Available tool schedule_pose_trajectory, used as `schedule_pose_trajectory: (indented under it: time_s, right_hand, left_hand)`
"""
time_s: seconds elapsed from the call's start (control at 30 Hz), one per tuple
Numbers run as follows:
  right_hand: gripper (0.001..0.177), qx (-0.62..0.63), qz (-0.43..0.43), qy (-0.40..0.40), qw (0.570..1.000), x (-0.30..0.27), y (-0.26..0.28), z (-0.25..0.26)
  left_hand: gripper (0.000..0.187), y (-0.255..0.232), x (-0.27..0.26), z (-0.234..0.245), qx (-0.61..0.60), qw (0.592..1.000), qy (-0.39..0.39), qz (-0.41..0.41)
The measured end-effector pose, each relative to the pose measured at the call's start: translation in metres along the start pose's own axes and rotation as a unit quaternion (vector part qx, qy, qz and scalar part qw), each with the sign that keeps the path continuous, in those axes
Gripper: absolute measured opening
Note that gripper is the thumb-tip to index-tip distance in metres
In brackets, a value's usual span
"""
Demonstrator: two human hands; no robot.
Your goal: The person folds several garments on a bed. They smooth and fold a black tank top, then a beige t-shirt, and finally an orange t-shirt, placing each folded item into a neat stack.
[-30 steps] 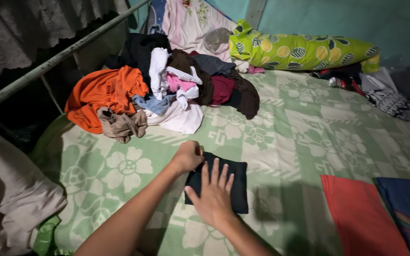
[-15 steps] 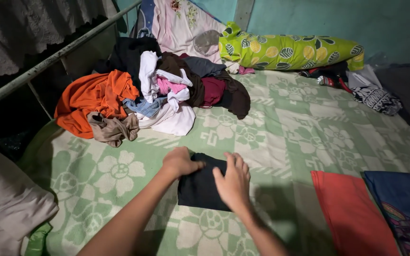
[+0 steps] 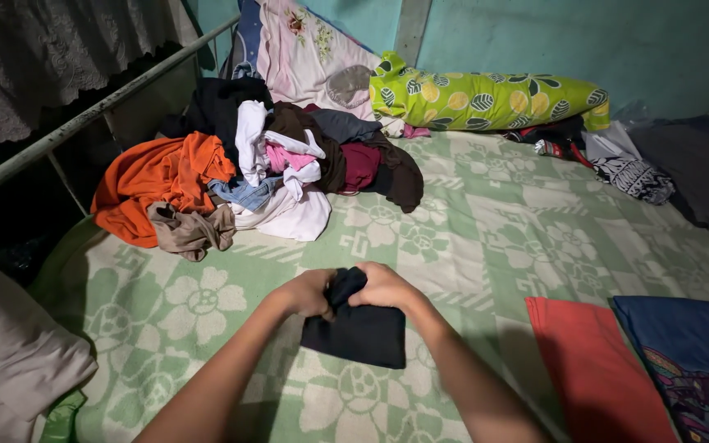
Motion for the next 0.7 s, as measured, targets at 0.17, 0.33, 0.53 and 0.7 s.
schedule_pose_trajectory:
  time_s: [0.17, 0.33, 0.53, 0.7]
  right_hand:
    - [0.057, 0.255, -0.053, 0.088, 0.962, -0.022, -0.004, 0.002]
    - [0.044, 0.362, -0.055, 0.074, 0.928, -0.037, 0.005, 0.015]
    - [0.039, 0.368, -0.051, -0.021, 0.928, -0.064, -0.012, 0.037]
    - [0.040, 0.363, -0.011, -0.080, 0.928, -0.102, -0.042, 0.068]
  left_hand:
    - [0.070, 0.008, 0.007, 0.001, -0.067, 0.997, 0.008, -0.034]
    - [0.073, -0.009, 0.007, 0.005, -0.197, 0.974, 0.030, -0.108]
    - [0.036, 0.009, 0.017, -0.004, -0.228, 0.974, -0.006, -0.004]
    - [0.023, 0.002, 0.052, -0.026, -0.324, 0.941, -0.032, -0.091]
Point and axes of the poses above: each hand's wrist, its own x-axis towards the middle knuckle, its own z-axis out of the back of the hand, y = z × x, the point moved 8 cm from there along x, towards the middle knuckle, and after that the axes turned 8 degrees about y, right-handed, at the moved point
